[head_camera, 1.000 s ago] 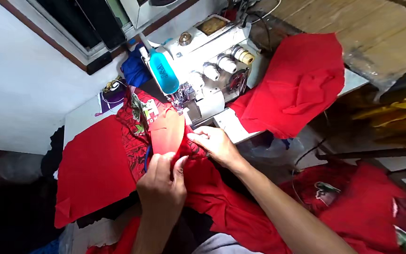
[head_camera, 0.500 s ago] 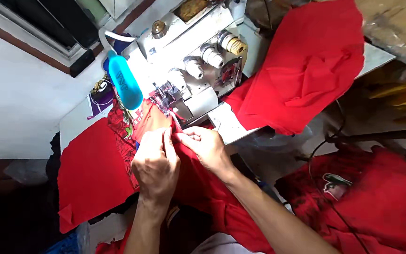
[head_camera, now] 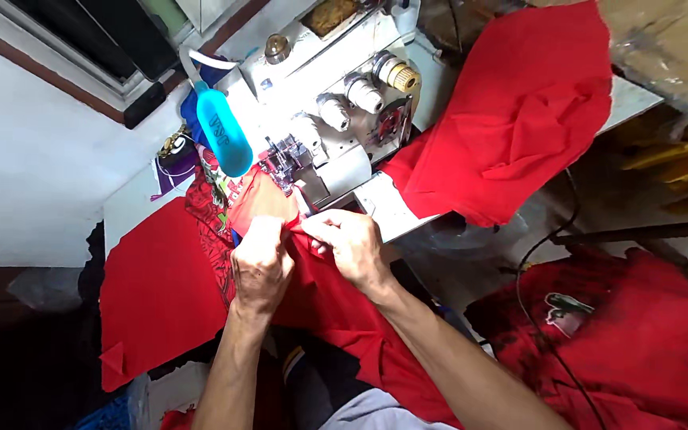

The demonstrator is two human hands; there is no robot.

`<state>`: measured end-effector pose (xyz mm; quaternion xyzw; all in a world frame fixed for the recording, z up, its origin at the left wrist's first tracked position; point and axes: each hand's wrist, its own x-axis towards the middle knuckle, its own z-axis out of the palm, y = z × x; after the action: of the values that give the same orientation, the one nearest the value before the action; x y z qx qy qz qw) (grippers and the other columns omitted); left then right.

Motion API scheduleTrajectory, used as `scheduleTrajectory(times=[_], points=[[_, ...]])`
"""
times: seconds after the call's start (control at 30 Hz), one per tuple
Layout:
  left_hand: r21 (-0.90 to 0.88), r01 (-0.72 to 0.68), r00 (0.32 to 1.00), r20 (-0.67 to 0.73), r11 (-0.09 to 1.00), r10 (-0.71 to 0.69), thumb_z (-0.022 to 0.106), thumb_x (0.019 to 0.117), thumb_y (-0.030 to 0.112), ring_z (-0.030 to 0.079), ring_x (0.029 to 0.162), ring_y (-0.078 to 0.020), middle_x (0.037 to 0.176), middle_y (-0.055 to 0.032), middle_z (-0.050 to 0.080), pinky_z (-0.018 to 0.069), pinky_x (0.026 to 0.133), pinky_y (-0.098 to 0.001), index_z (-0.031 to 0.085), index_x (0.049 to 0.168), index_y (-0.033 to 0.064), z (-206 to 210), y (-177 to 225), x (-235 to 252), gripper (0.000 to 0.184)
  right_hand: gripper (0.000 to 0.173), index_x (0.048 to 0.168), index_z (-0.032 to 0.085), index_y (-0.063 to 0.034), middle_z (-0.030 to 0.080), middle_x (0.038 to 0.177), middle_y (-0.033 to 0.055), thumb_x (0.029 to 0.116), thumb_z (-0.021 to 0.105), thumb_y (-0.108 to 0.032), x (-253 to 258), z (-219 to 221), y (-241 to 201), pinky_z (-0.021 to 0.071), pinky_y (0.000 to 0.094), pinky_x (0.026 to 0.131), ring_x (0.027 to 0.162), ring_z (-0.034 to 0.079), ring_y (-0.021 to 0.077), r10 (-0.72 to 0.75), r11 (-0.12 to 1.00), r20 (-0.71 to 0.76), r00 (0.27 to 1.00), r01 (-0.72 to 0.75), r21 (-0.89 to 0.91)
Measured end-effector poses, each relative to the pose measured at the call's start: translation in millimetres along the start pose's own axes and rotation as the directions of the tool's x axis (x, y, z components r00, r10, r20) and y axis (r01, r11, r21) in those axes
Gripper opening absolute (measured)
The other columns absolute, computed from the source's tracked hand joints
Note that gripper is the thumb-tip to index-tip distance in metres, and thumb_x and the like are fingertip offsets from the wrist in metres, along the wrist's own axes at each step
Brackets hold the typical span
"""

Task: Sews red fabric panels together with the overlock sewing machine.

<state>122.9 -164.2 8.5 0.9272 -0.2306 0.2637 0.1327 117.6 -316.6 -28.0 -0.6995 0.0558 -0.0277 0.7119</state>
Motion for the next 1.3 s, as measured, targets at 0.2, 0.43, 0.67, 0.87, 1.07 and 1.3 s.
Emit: scheduleTrajectory(times=[0.2,0.43,0.67,0.87,1.07,1.3], points=[[0.055,0.076,0.985,0.153,0.996,-0.083,0.067,0.0953,0.015,0.068,0.082,-0.018,0.089,-0.0072,0.068,0.058,0.07,-0.0324,0.074,0.098,0.0035,-31.7,15.6,6.7,0.014,0.015,0.103,0.073,-0.0113,0.07,0.07,-0.0037,0.0958,0.074,-0.024,-1.1,-5.3,12.7,0.0527,0.0245,0.053,0.057,0.062,0.0046,0.063,0.995,0.173,0.983,-0.075,0.064],[0.251,0.152,0.977,0.106,0.956,-0.183,0.062,0.0983,0.02,0.067,0.066,-0.0205,0.082,-0.0073,0.069,0.0498,0.051,-0.0374,0.074,0.094,0.0053,-32.1,44.4,21.1,0.019,0.01,0.102,0.076,-0.0173,0.071,0.074,-0.0071,0.0966,0.071,-0.025,-9.6,-9.8,2.5,0.0521,0.0231,0.055,0.06,0.063,0.0017,0.041,0.998,0.08,0.996,-0.038,-0.042],[0.343,0.312,0.896,0.205,0.886,-0.394,0.059,0.1029,0.026,0.064,0.062,-0.0284,0.069,-0.0102,0.062,0.048,0.052,-0.0462,0.066,0.086,0.0054,-12.5,51.2,53.2,0.027,0.009,0.101,0.074,-0.0121,0.066,0.072,-0.0045,0.0951,0.07,-0.017,-3.9,1.7,1.0,0.0487,0.0194,0.054,0.058,0.058,0.0011,-0.126,0.985,-0.06,0.99,0.118,-0.123],[0.296,0.42,0.811,0.302,0.858,-0.501,0.069,0.0962,0.026,0.064,0.062,-0.0251,0.069,-0.0067,0.063,0.0488,0.054,-0.0474,0.067,0.088,0.0087,-20.9,52.0,61.4,0.02,0.016,0.102,0.081,-0.0117,0.076,0.091,-0.0028,0.0989,0.066,-0.017,-4.2,1.4,0.3,0.0553,0.0218,0.075,0.083,0.069,0.0011,-0.087,0.994,-0.016,0.996,0.086,-0.074],[0.231,0.371,0.872,0.247,0.899,-0.423,0.07,0.0919,0.015,0.064,0.065,-0.0188,0.074,-0.0053,0.066,0.0509,0.057,-0.0405,0.07,0.091,0.0074,-19.4,50.9,54.6,0.008,0.017,0.099,0.081,-0.0155,0.074,0.093,-0.0061,0.0965,0.065,-0.014,-0.3,-1.7,3.2,0.0532,0.0288,0.073,0.084,0.066,0.0028,0.071,0.997,0.061,0.996,-0.073,0.023],[0.094,0.375,0.903,0.186,0.922,-0.387,0.066,0.0946,0.02,0.066,0.079,-0.0124,0.09,-0.0035,0.069,0.0549,0.068,-0.0324,0.072,0.101,0.0076,-16.8,41.3,24.0,0.015,0.012,0.091,0.082,-0.0221,0.074,0.084,-0.008,0.0905,0.078,-0.034,5.5,-3.5,3.3,0.053,0.0379,0.07,0.078,0.067,0.0058,0.091,0.987,0.032,0.995,-0.085,-0.134]])
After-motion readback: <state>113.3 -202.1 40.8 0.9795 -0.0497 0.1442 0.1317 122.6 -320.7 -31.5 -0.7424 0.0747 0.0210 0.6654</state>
